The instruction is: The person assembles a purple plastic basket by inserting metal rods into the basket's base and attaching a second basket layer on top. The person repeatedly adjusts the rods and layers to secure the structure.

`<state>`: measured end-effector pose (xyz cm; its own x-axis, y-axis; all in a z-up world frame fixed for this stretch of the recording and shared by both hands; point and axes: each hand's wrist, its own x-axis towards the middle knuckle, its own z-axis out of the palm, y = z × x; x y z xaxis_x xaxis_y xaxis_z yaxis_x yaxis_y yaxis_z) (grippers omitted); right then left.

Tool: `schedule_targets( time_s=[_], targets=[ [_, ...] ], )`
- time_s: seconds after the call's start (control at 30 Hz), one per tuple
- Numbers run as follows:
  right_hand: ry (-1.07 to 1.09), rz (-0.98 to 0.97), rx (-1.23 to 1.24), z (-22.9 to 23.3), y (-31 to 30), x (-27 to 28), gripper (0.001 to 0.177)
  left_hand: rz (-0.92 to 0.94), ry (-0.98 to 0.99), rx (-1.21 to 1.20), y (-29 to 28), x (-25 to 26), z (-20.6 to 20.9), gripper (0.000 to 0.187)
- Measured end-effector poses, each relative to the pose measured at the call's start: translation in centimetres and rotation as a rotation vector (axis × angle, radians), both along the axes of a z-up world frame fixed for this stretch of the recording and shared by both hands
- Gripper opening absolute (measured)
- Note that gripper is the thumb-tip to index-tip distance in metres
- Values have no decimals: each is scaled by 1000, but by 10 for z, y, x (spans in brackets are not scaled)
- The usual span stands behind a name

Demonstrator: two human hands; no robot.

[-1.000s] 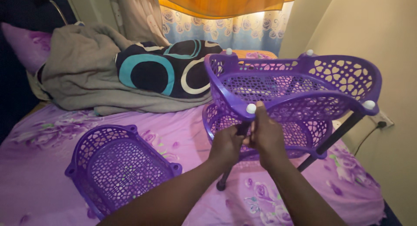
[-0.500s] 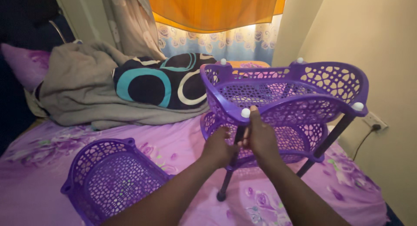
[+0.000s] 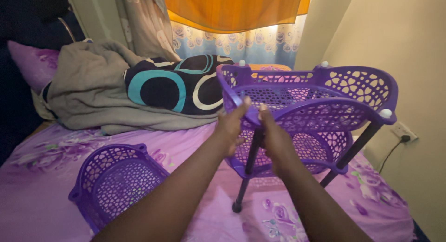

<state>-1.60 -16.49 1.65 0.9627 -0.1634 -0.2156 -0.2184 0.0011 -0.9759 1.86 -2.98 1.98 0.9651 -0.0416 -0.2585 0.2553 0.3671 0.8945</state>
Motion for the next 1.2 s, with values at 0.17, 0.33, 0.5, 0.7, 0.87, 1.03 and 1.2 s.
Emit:
schedule_targets(
  time_s=[0.17, 0.33, 0.5, 0.7, 0.87, 1.03, 1.2],
  targets=[
    [-232, -7, 10, -9, 3, 4, 60, -131, -13, -14, -24, 12, -20, 45],
    [-129, -89, -111, -13, 1, 1, 69, -143, 38, 5, -27, 14, -29, 43],
    [-119, 29, -83, -9, 4, -2, 63, -124, -30, 5, -17, 6, -24, 50],
    [-225, 179, -168, -46, -31, -29, 58, -98, -126, -34, 8, 1, -13, 57],
    [241, 132, -10, -106, -108, -65, 36, 162, -91, 187, 22, -37, -28, 60],
    [246, -114, 54, -134, -196, -75, 30, -56, -214, 377, 7, -100, -44, 43],
    [78, -227, 103, -111, -280, -44, 47, -340, -55, 114, -42, -114, -30, 52]
  ],
)
